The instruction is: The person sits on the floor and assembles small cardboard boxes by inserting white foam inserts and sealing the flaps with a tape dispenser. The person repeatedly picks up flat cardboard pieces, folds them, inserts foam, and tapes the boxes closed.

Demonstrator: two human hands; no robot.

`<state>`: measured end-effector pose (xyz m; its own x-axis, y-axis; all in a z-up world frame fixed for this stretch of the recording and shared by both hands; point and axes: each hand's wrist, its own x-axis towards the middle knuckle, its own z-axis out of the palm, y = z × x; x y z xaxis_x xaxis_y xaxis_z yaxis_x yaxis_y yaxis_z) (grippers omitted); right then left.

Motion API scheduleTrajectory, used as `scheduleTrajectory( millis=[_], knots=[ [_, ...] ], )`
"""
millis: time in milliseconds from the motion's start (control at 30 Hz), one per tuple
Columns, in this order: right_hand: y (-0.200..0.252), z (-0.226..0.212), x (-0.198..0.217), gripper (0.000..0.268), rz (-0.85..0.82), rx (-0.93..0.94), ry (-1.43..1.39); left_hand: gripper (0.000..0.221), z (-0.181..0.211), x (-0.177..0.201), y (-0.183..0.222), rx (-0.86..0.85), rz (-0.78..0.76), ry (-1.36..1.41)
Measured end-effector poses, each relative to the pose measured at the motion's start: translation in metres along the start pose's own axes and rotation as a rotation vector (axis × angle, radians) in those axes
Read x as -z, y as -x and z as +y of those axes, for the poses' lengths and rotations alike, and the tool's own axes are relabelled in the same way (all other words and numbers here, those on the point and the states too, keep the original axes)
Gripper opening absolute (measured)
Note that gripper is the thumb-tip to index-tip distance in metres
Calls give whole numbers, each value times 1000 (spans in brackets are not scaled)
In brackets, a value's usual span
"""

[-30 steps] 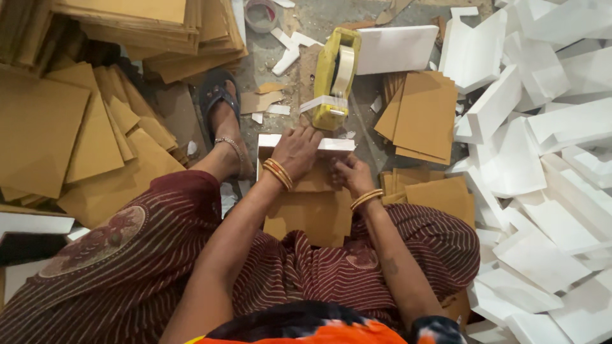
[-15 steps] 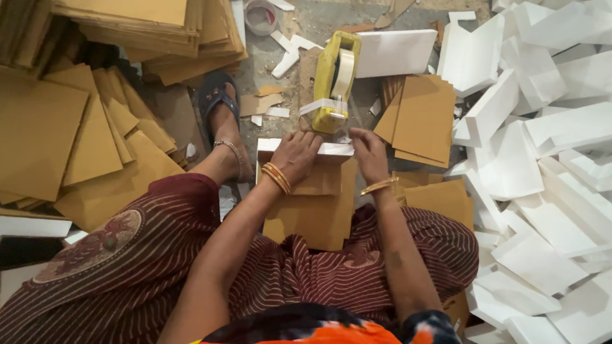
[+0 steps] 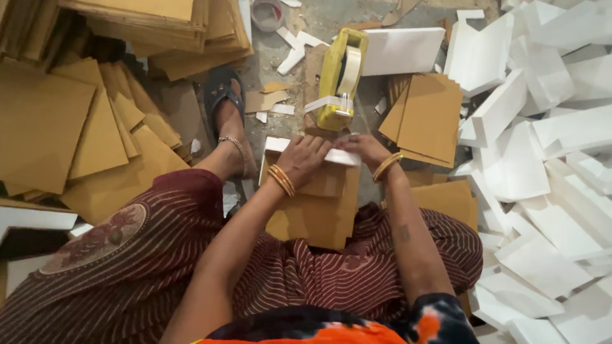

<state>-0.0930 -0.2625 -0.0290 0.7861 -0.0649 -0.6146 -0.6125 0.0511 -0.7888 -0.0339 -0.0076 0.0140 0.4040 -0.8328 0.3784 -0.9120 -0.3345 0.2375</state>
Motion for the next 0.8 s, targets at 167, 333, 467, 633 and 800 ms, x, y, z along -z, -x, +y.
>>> scheduleTrajectory(
  millis=[167,333,467,633,800],
  knots=[
    [-5,21,24,41,-115,10,457,40,13,2,-4,-84,-23,28],
    [-9,31,26,40,212,32,611,46,16,6,-4,-58,-10,53],
    [39,18,10,42,404,241,178,46,19,4,-5,-33,-19,65],
    [111,-3,-23,53,305,524,885,42,19,0,-10,-7,-135,66],
    [136,-13,-2,48,426,209,1042,38,-11,-2,-18,109,-112,11]
  ],
)
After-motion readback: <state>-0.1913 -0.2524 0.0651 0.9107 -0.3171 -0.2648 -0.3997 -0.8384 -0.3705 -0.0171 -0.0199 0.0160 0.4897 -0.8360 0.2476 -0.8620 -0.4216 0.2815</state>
